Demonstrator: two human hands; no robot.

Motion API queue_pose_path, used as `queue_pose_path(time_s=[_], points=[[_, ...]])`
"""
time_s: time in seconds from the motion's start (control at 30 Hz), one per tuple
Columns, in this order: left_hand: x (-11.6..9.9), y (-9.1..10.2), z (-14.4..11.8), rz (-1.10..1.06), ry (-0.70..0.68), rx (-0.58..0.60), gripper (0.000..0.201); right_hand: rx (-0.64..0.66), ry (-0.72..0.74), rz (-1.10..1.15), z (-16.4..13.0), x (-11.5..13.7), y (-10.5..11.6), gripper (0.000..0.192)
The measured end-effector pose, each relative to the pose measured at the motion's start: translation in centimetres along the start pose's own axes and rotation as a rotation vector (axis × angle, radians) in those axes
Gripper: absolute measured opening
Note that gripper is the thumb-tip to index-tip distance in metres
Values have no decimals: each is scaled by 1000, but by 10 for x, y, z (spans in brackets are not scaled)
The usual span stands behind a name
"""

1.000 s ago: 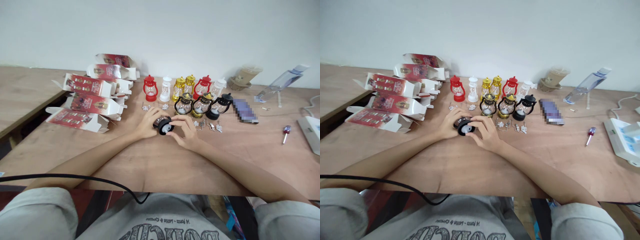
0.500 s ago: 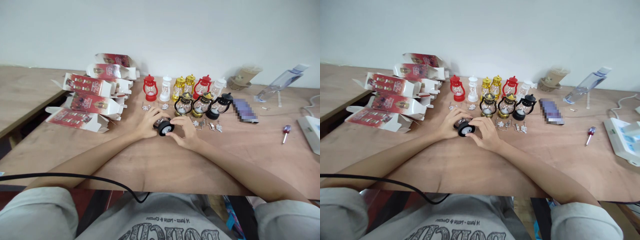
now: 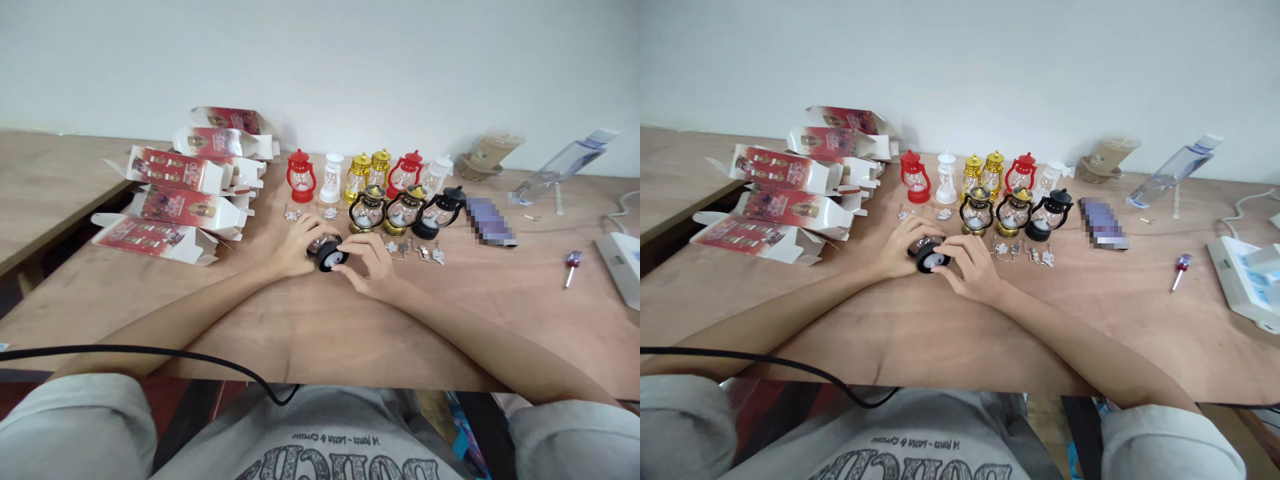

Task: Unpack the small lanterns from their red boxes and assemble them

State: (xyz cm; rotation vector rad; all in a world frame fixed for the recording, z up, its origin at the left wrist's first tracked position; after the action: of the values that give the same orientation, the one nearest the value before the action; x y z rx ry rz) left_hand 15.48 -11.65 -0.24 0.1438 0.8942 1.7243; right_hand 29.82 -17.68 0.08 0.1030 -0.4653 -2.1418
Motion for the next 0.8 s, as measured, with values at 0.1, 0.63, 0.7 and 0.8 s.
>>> queue_pose_path(time_s=[0.1, 0.63, 0.7, 0.8], points=[[0, 0, 0, 0, 6, 0, 32, -39, 68, -56, 2, 5, 3, 8], [16, 7, 1, -52, 171, -187, 30, -67, 101, -15, 0, 5, 1, 13], [17, 6, 1, -50, 169, -179, 29, -48, 64, 14, -1, 1, -1, 14], [18, 6, 0, -34, 173, -175, 29, -49, 68, 17, -3, 1, -1, 12]])
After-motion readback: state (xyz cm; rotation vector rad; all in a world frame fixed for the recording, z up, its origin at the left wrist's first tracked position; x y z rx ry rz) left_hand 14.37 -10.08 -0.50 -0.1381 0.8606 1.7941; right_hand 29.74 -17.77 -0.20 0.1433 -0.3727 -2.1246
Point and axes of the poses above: each hand's wrist, its own z-axis towards the middle knuckle, its own y-axis out of the back of the hand, x = y × z, the point moved 5 cm from there along z, towards the middle knuckle, and after that the axes turned 10 degrees about -x, right-handed, at the moved point
